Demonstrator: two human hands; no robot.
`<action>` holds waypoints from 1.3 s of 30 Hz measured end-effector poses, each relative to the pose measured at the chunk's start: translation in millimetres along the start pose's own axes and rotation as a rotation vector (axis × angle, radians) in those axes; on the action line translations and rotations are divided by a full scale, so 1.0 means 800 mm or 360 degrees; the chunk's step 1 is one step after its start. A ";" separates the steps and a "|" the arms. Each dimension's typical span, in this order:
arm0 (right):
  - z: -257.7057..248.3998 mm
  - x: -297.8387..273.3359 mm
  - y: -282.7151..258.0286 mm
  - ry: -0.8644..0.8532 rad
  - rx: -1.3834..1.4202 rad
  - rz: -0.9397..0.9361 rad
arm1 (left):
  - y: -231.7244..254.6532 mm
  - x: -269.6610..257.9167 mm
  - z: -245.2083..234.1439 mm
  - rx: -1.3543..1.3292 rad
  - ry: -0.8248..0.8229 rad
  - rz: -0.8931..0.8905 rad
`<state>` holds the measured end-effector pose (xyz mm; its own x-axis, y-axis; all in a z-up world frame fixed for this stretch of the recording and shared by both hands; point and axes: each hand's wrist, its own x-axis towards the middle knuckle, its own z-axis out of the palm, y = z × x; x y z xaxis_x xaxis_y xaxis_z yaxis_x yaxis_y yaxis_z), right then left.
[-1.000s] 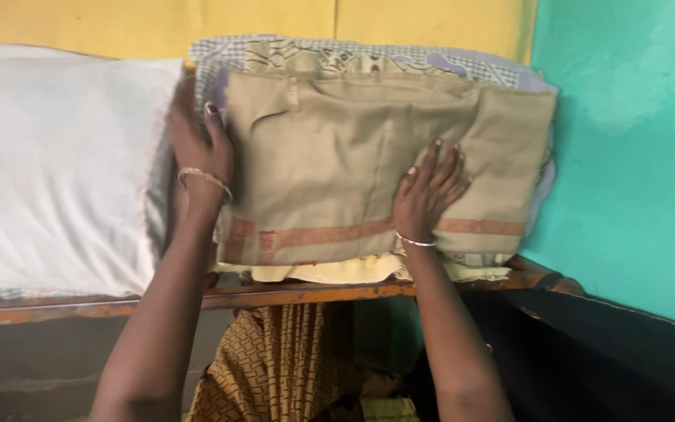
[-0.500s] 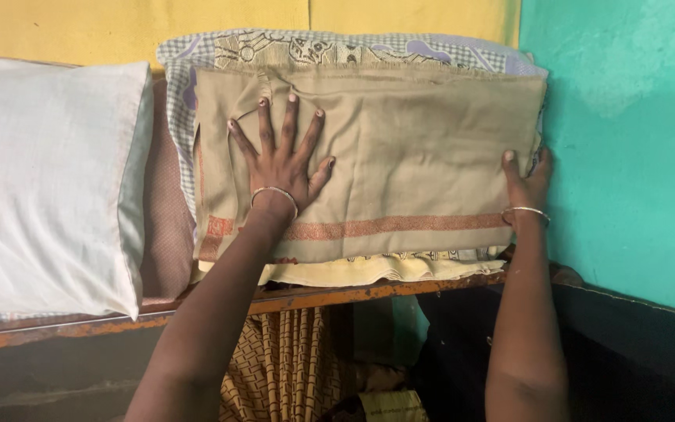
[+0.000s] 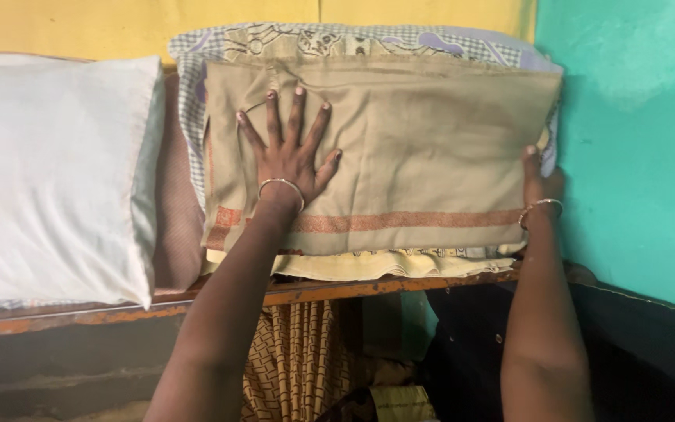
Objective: The person unties a large white sack, adjusts a yellow bag, moves a folded mat, pulls back a black curtain to access a shelf with medicine and various containers, then smooths a beige pillow and white pillow on a bed, and finally moves items including a broom and a package of diapers.
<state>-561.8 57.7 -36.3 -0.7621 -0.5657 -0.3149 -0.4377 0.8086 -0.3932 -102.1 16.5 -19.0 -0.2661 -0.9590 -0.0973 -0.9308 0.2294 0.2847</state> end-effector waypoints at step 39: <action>0.117 -0.268 -0.109 -0.0193 -0.1001 -0.1480 | 0.014 -0.005 -0.004 0.0093 -0.0025 -0.0083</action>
<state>-316.1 93.4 -15.3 0.0212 -0.9748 -0.2223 -0.9996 -0.0161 -0.0245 -110.5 22.4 -12.3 -0.2207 -0.9672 -0.1256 -0.9564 0.1893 0.2226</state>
